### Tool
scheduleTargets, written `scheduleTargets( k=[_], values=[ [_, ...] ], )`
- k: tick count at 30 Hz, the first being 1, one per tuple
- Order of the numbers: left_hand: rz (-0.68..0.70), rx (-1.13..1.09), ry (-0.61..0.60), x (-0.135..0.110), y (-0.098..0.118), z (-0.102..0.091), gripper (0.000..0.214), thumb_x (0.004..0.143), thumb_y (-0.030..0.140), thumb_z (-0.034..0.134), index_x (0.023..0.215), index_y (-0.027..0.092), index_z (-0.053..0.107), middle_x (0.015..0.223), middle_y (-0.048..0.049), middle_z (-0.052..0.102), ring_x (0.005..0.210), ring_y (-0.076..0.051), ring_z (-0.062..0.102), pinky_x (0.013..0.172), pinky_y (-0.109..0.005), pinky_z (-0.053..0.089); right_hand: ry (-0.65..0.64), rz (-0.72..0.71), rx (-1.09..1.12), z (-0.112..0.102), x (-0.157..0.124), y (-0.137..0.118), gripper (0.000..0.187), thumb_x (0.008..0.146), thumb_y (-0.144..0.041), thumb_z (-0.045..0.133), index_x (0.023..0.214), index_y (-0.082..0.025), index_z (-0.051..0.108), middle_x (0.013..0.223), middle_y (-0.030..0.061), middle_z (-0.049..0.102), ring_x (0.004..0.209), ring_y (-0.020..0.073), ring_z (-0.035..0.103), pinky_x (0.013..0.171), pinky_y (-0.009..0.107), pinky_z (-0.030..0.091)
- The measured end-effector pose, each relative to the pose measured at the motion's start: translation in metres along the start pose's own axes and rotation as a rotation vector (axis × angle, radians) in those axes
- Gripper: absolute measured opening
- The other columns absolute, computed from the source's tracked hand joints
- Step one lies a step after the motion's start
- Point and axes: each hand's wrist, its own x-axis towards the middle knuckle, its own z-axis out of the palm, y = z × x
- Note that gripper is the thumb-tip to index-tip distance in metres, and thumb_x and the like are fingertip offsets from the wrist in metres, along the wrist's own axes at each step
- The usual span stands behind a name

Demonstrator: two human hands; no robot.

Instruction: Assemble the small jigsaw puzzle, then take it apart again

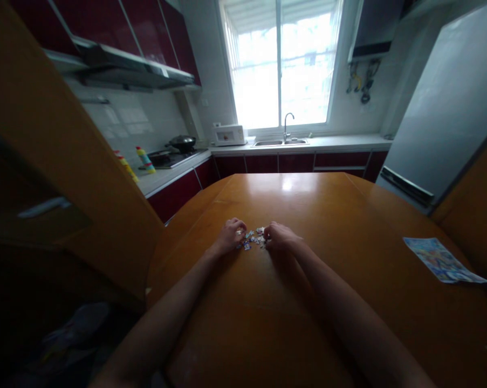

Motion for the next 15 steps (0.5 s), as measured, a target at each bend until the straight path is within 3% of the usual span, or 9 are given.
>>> scheduleTargets(
  k=[3, 9, 15],
  values=[
    [0.035, -0.007, 0.006, -0.003, 0.007, 0.0, 0.018, 0.087, 0.022, 0.067, 0.103, 0.021, 0.071, 0.11, -0.0081, 0.061, 0.11, -0.026, 0.052, 0.099, -0.04, 0.043, -0.019, -0.012, 0.055, -0.002, 0.002, 0.002, 0.014, 0.07, -0.022, 0.076, 0.083, -0.02, 0.077, 0.089, 0.0044, 0.07, 0.079, 0.018, 0.062, 0.068, 0.024, 0.043],
    [0.199, -0.055, -0.122, -0.012, 0.036, 0.008, 0.025, 0.089, 0.032, 0.069, 0.114, 0.027, 0.073, 0.112, -0.0052, 0.065, 0.108, -0.024, 0.053, 0.099, -0.037, 0.043, 0.03, 0.029, 0.189, -0.005, 0.005, 0.019, 0.015, 0.076, -0.018, 0.068, 0.089, -0.015, 0.075, 0.082, 0.0038, 0.072, 0.068, 0.0137, 0.061, 0.059, 0.021, 0.043],
    [0.277, -0.072, -0.185, -0.014, 0.042, 0.008, 0.012, 0.089, 0.034, 0.07, 0.091, 0.025, 0.077, 0.108, -0.0053, 0.065, 0.105, -0.023, 0.053, 0.095, -0.035, 0.043, 0.079, 0.06, 0.246, -0.006, 0.009, 0.029, 0.021, 0.078, -0.01, 0.061, 0.092, -0.013, 0.076, 0.084, 0.0058, 0.075, 0.069, 0.0137, 0.063, 0.06, 0.02, 0.045]
  ],
)
